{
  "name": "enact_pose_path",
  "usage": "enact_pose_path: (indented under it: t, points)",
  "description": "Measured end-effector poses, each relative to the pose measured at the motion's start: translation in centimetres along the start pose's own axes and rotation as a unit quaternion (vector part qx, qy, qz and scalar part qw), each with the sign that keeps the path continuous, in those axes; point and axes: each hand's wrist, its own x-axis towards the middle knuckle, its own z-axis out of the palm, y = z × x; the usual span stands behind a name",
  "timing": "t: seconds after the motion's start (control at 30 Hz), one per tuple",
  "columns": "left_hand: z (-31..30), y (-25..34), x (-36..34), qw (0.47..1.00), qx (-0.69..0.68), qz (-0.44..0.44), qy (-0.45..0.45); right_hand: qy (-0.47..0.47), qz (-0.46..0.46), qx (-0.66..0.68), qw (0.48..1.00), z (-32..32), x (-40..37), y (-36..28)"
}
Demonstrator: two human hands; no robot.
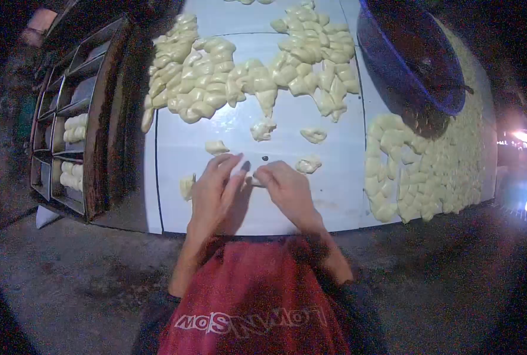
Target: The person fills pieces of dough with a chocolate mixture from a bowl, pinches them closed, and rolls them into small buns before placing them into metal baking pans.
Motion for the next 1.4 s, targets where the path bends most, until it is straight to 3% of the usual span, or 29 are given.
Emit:
enact_pose_path:
  t: [0.1,0.13,0.2,0.27,0.3,0.4,0.43,0.47,0.53,0.57,0.63,0.7,0.8,0.87,0.97,1.0,1.1,1.13,1.2,1.23,1.3,1.33,1.37,1.4]
  points:
    - [-0.3,0.7,0.0,0.995,0.027,0.012,-0.093,0.087,0.014,-0.013,0.996,-1.2,1.8,-0.7]
    - [1.0,-0.3,-0.2,0.995,0.057,0.047,-0.061,0.086,-0.01,-0.027,0.996,-1.6,2.8,-1.1]
    - [1.0,0.6,-0.1,0.995,0.059,0.014,-0.073,0.088,-0.055,-0.056,0.993,-2.1,5.1,-1.4]
    - [1.0,0.6,0.1,0.994,0.067,0.003,-0.089,0.086,-0.181,-0.224,0.954,-1.6,7.1,-0.6]
    - [0.9,0.6,0.2,0.993,0.071,-0.003,-0.095,0.039,-0.186,-0.208,0.959,-1.1,8.0,0.6]
    - [0.5,0.0,0.5,0.998,-0.013,-0.013,-0.064,0.029,-0.096,-0.097,0.99,-0.8,8.9,1.6]
    - [0.4,-0.3,0.8,0.999,-0.031,-0.008,-0.033,0.033,0.003,0.024,0.999,-0.9,8.5,0.7]
    - [0.2,-0.4,1.2,0.997,-0.067,-0.031,-0.02,0.006,0.096,0.196,0.976,-0.9,8.3,1.1]
    - [-0.1,-0.1,2.3,0.987,-0.139,-0.076,0.005,0.002,0.087,0.419,0.904,-1.0,7.5,0.6]
    - [0.3,0.7,3.0,0.971,-0.219,-0.091,0.034,-0.026,0.118,0.436,0.892,-1.6,6.8,-0.6]
    - [1.2,0.1,4.2,0.92,-0.353,-0.166,-0.041,-0.05,0.162,0.463,0.87,-1.4,5.9,-1.6]
    - [1.5,0.5,4.6,0.907,-0.383,-0.168,-0.052,-0.078,0.166,0.453,0.872,-1.6,5.8,-0.9]
    - [1.4,0.9,4.6,0.904,-0.393,-0.164,-0.044,-0.072,0.161,0.365,0.914,-2.9,5.1,-1.1]
    - [1.1,1.0,4.5,0.924,-0.34,-0.165,-0.059,-0.023,0.036,0.237,0.97,-1.8,4.9,-0.2]
    - [1.2,0.4,4.5,0.94,-0.301,-0.138,-0.078,-0.006,0.056,0.255,0.965,-2.0,4.5,0.2]
    - [1.2,0.6,4.4,0.934,-0.315,-0.151,-0.078,0.002,0.103,0.335,0.937,-1.7,4.5,0.6]
    - [0.4,1.8,4.8,0.922,-0.306,-0.198,-0.133,0.032,0.087,0.307,0.947,-1.8,4.5,1.7]
    - [0.8,2.8,4.8,0.943,-0.289,-0.147,-0.074,0.056,0.105,0.392,0.912,-1.9,4.4,0.3]
    - [2.0,4.7,4.8,0.964,-0.258,-0.044,0.046,0.08,0.117,0.33,0.933,-2.6,4.4,0.2]
    - [2.5,3.6,5.3,0.983,-0.179,0.021,0.043,0.094,0.076,0.338,0.933,-2.7,4.3,-0.1]
    - [4.1,5.0,6.2,0.951,-0.282,0.112,0.063,0.114,-0.004,0.355,0.928,-3.0,4.1,-1.1]
    - [5.1,5.7,6.3,0.929,-0.33,0.153,0.073,0.039,0.08,0.502,0.86,-4.1,3.7,-2.3]
    - [6.8,6.0,6.1,0.908,-0.398,0.125,0.041,0.042,0.072,0.59,0.803,-4.8,3.2,-3.4]
    - [8.8,5.2,6.3,0.881,-0.402,0.228,0.103,0.039,0.068,0.675,0.734,-5.0,2.8,-4.0]
